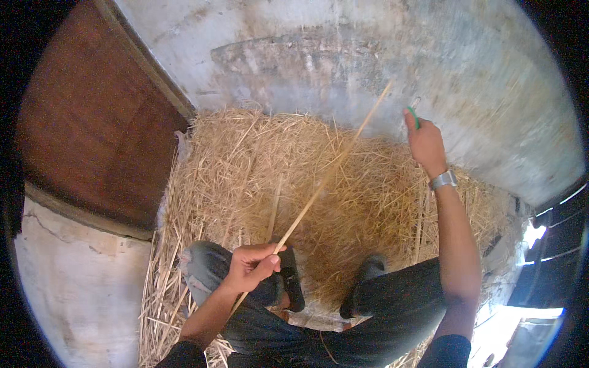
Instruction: The person shaves a thin wooden stick using a knife while sitting on a pile of straw.
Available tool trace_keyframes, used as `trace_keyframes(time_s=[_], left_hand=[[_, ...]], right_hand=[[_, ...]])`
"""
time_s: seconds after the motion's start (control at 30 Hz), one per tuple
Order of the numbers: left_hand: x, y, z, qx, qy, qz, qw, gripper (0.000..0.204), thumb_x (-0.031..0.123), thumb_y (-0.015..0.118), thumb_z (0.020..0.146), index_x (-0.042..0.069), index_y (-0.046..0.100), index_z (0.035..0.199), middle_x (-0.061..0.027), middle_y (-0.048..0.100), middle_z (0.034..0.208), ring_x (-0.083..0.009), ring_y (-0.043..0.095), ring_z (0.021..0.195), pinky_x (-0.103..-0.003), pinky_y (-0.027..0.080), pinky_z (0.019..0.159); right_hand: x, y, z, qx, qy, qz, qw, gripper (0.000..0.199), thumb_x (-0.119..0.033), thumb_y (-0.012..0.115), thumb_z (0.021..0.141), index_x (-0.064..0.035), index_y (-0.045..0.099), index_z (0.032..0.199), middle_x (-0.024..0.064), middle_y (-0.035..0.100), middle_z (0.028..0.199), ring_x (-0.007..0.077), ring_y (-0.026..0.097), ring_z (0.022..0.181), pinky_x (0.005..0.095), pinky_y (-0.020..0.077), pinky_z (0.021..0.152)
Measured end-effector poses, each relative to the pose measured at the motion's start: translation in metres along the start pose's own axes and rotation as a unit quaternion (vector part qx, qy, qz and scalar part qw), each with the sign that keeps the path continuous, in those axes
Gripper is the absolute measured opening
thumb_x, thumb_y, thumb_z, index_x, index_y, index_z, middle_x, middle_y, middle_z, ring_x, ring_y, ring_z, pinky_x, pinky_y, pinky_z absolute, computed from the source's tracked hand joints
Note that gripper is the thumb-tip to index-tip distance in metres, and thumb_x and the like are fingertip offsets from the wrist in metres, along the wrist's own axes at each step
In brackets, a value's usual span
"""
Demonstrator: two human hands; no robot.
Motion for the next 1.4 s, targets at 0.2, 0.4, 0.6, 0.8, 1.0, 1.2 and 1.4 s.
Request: trace_keyframes(time_s=[0.2,0.4,0.6,0.8,1.0,1.2,1.4], left_hand=[[0.008,-0.008,0.0,-0.037,-0.069,-0.025,0.997,0.03,0.004,0.061,0.099,0.001,0.067,0.129,-0.0014,0.069,0.081,-0.0025,0.057,0.065,-0.02,0.043,0.055],[0.005,-0.004,0.005,-0.036,-0.108,-0.049,0.992,0.028,0.009,0.06,0.102,0.002,0.067,0.128,-0.0022,0.069,0.081,-0.0024,0.053,0.06,-0.02,0.042,0.053],[0.0,-0.001,0.01,-0.015,-0.04,-0.016,0.999,0.028,0.013,0.059,0.103,0.001,0.066,0.128,-0.0058,0.072,0.087,-0.0031,0.052,0.059,-0.02,0.044,0.054],[0.0,-0.001,0.011,0.001,-0.058,-0.021,0.998,0.029,0.015,0.058,0.104,-0.001,0.066,0.127,-0.0049,0.071,0.085,-0.0034,0.051,0.057,-0.019,0.042,0.052],[0.003,-0.003,0.012,0.062,-0.092,-0.068,0.991,0.029,0.016,0.057,0.105,-0.001,0.066,0.127,-0.002,0.065,0.082,-0.0035,0.047,0.052,-0.02,0.036,0.047],[-0.007,-0.004,0.008,0.116,-0.059,-0.025,0.991,0.029,0.012,0.059,0.104,-0.001,0.067,0.128,0.0005,0.065,0.079,-0.0005,0.045,0.059,-0.019,0.035,0.051],[0.008,-0.004,0.018,0.139,-0.062,-0.018,0.988,0.027,0.01,0.06,0.103,-0.004,0.068,0.124,0.0028,0.063,0.076,-0.0008,0.048,0.065,-0.018,0.036,0.056]], right_hand=[[-0.07,0.0,-0.038,-0.155,0.163,0.451,0.864,0.043,-0.049,0.056,0.102,-0.0075,0.066,0.094,-0.007,0.033,0.053,0.0041,0.026,0.042,0.0241,0.0177,0.04],[-0.1,0.015,-0.07,-0.159,0.109,0.476,0.858,0.033,-0.036,0.064,0.1,-0.0049,0.071,0.094,-0.0053,0.047,0.058,0.0054,0.042,0.049,0.0271,0.0329,0.046],[-0.126,0.02,-0.101,-0.223,0.069,0.32,0.918,0.04,-0.039,0.065,0.098,-0.0011,0.069,0.088,0.0029,0.052,0.059,0.0135,0.046,0.054,0.0364,0.0394,0.053],[-0.165,0.022,-0.155,-0.29,0.003,0.337,0.896,0.041,-0.039,0.068,0.097,0.0007,0.066,0.088,0.001,0.046,0.058,0.0109,0.043,0.056,0.0327,0.0361,0.052],[-0.178,0.003,-0.175,-0.316,-0.222,0.161,0.908,0.041,-0.044,0.061,0.098,-0.0039,0.068,0.097,0.0177,0.059,0.059,0.0334,0.061,0.052,0.0448,0.0453,0.05],[-0.184,0.017,-0.191,-0.299,-0.208,0.087,0.927,0.05,-0.057,0.057,0.096,-0.0079,0.068,0.093,0.0167,0.062,0.059,0.0382,0.064,0.054,0.0492,0.0487,0.049],[-0.175,0.023,-0.155,-0.3,-0.223,0.006,0.928,0.055,-0.057,0.047,0.101,-0.0059,0.07,0.1,0.0215,0.066,0.067,0.0402,0.066,0.06,0.0518,0.052,0.055]])
Point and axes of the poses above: each hand's wrist, its own z-axis towards the middle knuckle, its own y-axis out of the palm, x = y × z, the point moved 1 cm from there along z, towards the middle knuckle
